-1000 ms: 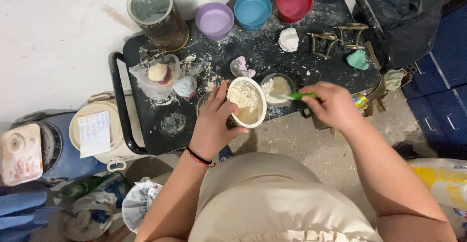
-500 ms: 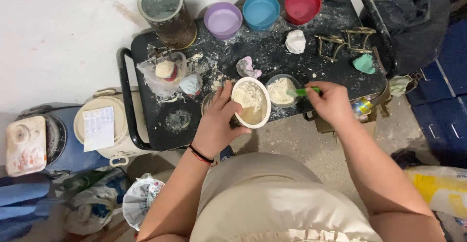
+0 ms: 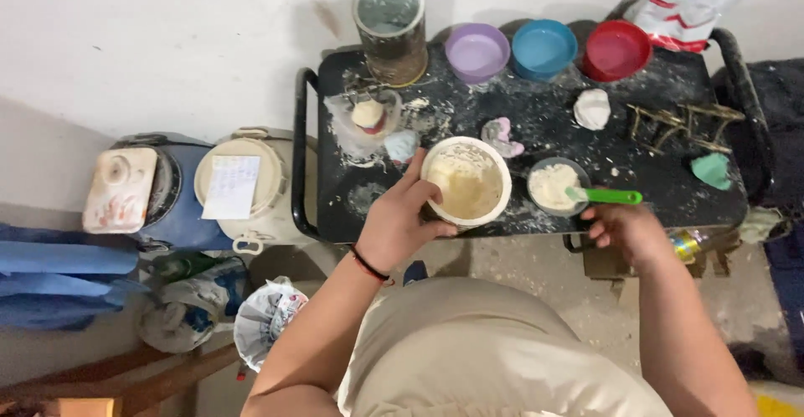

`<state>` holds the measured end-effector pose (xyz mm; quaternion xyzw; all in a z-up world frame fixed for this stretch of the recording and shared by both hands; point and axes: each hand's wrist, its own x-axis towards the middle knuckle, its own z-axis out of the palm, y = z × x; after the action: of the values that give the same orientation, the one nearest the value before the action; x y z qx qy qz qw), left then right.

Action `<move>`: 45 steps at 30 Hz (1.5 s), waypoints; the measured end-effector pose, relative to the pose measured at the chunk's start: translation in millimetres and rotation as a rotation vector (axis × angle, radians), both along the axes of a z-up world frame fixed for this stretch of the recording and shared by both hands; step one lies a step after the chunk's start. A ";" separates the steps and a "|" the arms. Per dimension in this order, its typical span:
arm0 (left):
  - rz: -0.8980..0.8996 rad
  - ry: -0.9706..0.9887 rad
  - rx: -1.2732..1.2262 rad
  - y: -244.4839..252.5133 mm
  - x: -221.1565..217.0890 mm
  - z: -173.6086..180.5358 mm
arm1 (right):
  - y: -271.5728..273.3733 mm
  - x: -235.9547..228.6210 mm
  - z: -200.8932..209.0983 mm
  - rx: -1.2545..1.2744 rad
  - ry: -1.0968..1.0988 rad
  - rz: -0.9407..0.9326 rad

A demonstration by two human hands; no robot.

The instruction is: The person scoops a white powder from a container into a small bowl using a green spatula. They then pour water from a blue bowl into the mixture and stir it with the spatula to form a paste. Finally, the person applies the paste onto a small object on the table.

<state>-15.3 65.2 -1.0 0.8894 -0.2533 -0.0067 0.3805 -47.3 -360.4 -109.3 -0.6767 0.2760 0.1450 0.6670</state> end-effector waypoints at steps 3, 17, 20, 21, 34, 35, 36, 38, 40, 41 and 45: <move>0.027 -0.196 -0.223 27.6 9.2 42.4 | 1.4 -0.3 -26.0 0.074 0.004 0.150; 0.555 -0.192 -0.294 150.6 224.9 47.7 | 55.5 -11.7 -37.3 0.006 0.041 0.007; 0.561 -0.185 -0.297 150.8 253.1 25.7 | 84.3 -12.5 -26.9 0.023 0.054 -0.007; 0.582 -0.167 -0.300 149.1 259.1 20.0 | 93.9 -12.3 -22.3 0.002 0.074 0.004; 0.615 0.015 -0.443 140.6 287.4 -50.9 | 110.7 -12.7 -35.2 0.009 0.069 0.071; 0.649 0.007 -0.398 141.5 291.0 -59.8 | 109.4 -14.7 -35.5 0.031 0.064 0.048; 0.685 -0.002 -0.349 144.1 293.3 -68.8 | 108.8 -16.6 -36.7 0.055 0.060 0.029; 0.699 0.004 -0.375 142.8 294.9 -74.1 | 102.9 -11.6 -17.9 -0.009 0.023 0.068; 0.723 0.007 -0.404 140.6 289.7 -72.8 | 94.1 -2.1 -11.4 -0.075 -0.015 0.117; 0.722 0.001 -0.386 138.2 284.6 -68.5 | 88.1 4.6 -13.9 -0.218 -0.046 0.073; 0.763 0.009 -0.358 127.4 270.3 -59.6 | 78.5 42.9 -16.0 -0.703 -0.259 0.180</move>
<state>255.0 192.7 -60.6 0.8392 0.0987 0.1752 0.5053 -4.3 -281.9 -125.3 -0.8983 0.1617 0.0128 0.4083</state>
